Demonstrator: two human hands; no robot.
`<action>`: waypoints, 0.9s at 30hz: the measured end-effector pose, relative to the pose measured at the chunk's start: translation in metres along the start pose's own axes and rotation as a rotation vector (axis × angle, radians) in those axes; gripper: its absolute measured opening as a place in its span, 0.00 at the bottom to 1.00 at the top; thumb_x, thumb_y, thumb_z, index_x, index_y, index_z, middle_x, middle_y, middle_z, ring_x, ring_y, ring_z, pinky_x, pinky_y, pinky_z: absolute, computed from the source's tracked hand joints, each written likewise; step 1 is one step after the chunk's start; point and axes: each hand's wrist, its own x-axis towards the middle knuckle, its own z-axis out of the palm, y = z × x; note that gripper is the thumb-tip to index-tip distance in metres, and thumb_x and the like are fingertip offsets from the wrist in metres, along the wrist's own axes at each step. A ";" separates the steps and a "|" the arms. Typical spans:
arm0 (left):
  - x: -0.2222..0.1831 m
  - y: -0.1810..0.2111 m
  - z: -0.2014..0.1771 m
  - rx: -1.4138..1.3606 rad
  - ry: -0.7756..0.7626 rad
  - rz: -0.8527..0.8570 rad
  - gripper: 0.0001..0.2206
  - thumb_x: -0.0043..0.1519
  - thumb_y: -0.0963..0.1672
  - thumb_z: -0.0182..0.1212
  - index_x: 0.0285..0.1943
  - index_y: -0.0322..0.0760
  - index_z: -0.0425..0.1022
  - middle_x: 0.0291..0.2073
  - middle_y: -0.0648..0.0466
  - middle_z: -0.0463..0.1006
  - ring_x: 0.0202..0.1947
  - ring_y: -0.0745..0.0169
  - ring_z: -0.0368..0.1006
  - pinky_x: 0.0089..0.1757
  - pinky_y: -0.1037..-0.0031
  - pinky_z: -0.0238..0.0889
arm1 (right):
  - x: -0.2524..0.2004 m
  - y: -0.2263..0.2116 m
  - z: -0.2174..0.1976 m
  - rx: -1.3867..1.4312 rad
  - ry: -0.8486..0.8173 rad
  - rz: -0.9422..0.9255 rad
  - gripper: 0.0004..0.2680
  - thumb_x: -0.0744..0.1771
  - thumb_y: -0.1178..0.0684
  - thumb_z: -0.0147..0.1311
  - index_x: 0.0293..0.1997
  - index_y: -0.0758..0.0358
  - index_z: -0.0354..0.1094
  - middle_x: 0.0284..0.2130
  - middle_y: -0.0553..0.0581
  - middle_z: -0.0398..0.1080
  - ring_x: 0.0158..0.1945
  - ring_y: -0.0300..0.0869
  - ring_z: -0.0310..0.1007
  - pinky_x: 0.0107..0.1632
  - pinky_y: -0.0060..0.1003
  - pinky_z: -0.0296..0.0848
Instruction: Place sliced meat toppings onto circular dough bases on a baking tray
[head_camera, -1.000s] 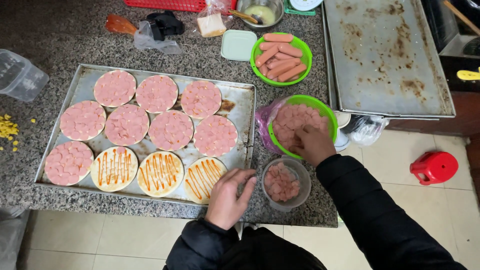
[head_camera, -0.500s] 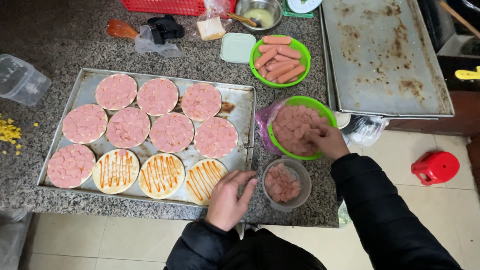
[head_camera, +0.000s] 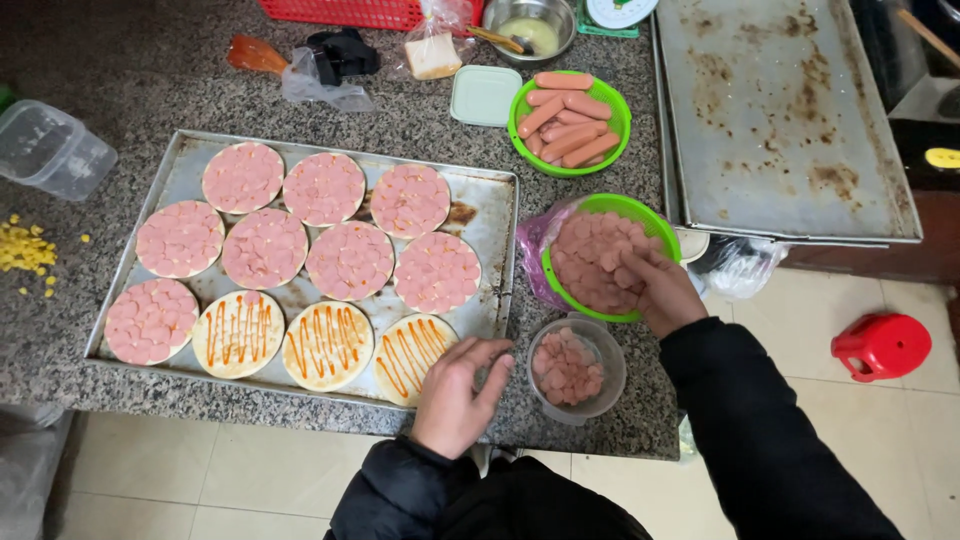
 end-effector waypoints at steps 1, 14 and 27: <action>0.002 0.002 -0.001 0.000 0.005 -0.005 0.13 0.74 0.48 0.59 0.59 0.40 0.86 0.48 0.51 0.87 0.52 0.49 0.84 0.55 0.62 0.73 | -0.021 -0.010 0.025 -0.003 -0.005 0.003 0.04 0.73 0.53 0.63 0.52 0.54 0.78 0.42 0.51 0.82 0.41 0.37 0.81 0.41 0.37 0.85; -0.010 -0.026 -0.030 0.037 0.268 -0.176 0.10 0.66 0.48 0.75 0.51 0.42 0.88 0.34 0.48 0.84 0.40 0.39 0.85 0.43 0.52 0.78 | -0.135 0.059 0.186 -0.036 -0.250 0.155 0.09 0.71 0.56 0.66 0.55 0.67 0.76 0.42 0.68 0.79 0.43 0.56 0.88 0.49 0.54 0.90; -0.033 -0.153 -0.162 -0.093 0.193 -0.329 0.04 0.67 0.46 0.74 0.45 0.45 0.90 0.30 0.47 0.88 0.38 0.40 0.88 0.38 0.56 0.81 | -0.138 0.164 0.334 0.078 -0.108 0.183 0.07 0.71 0.56 0.67 0.50 0.70 0.76 0.37 0.65 0.79 0.42 0.58 0.89 0.52 0.55 0.89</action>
